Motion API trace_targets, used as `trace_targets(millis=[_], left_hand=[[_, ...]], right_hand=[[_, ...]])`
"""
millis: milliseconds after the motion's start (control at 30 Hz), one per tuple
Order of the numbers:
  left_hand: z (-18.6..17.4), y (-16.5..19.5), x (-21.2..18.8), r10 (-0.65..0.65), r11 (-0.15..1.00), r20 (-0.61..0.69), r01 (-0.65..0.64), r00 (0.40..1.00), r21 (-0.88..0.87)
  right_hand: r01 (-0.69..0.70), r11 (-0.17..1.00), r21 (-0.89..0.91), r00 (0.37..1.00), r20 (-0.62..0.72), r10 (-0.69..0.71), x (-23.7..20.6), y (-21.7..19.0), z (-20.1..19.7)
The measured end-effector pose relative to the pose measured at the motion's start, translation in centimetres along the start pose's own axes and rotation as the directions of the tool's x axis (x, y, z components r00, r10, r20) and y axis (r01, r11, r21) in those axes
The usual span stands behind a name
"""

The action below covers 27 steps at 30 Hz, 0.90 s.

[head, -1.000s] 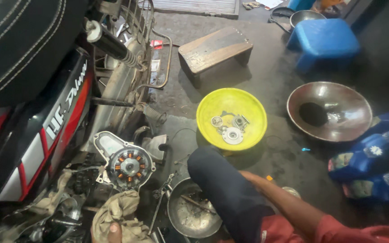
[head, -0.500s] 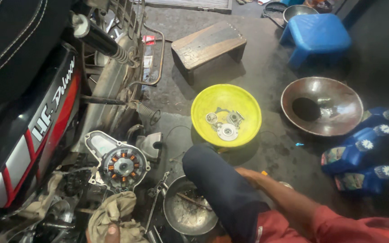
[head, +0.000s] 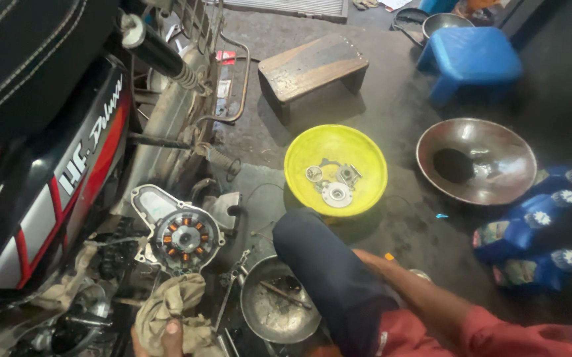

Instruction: The person is repairing a motorcycle engine, specifically working on the stator assembly. They use a cloth to wipe grease from the engine casing and surrounding components, then place the cloth into a metal bowl.

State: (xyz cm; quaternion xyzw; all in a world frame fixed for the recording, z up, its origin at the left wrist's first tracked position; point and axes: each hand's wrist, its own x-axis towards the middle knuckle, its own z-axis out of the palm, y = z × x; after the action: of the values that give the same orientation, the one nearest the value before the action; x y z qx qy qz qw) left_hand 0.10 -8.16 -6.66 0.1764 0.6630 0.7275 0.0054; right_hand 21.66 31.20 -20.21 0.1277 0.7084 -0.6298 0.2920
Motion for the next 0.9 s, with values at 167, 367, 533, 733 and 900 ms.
trace_targets(millis=[167, 367, 533, 733, 900], left_hand=[[0.4, 1.3, -0.1, 0.013, 1.0, -0.002, -0.013, 1.0, 0.011], [1.3, 2.3, -2.1, -0.014, 1.0, -0.1, 0.015, 0.995, 0.008], [2.2, 2.8, -2.7, -0.04, 0.999, -0.169, 0.042, 0.985, 0.006], [2.0, 2.6, -1.3, 0.107, 0.994, 0.018, -0.107, 0.994, -0.006], [0.9, 0.7, -0.1, 0.063, 0.998, 0.037, -0.063, 0.997, -0.02]], right_hand=[[-0.001, 1.0, -0.014, 1.0, 0.015, 0.002, -0.1, -0.3, 0.3], [0.014, 1.0, -0.019, 1.0, 0.017, -0.014, 0.4, -0.8, 0.0], [0.025, 1.0, -0.013, 1.0, 0.011, -0.025, 0.6, -0.9, -0.2], [0.022, 0.999, -0.024, 0.999, 0.037, -0.021, 0.4, -1.0, 0.1], [0.04, 0.999, -0.005, 0.999, -0.004, -0.04, 0.4, -1.4, -1.1]])
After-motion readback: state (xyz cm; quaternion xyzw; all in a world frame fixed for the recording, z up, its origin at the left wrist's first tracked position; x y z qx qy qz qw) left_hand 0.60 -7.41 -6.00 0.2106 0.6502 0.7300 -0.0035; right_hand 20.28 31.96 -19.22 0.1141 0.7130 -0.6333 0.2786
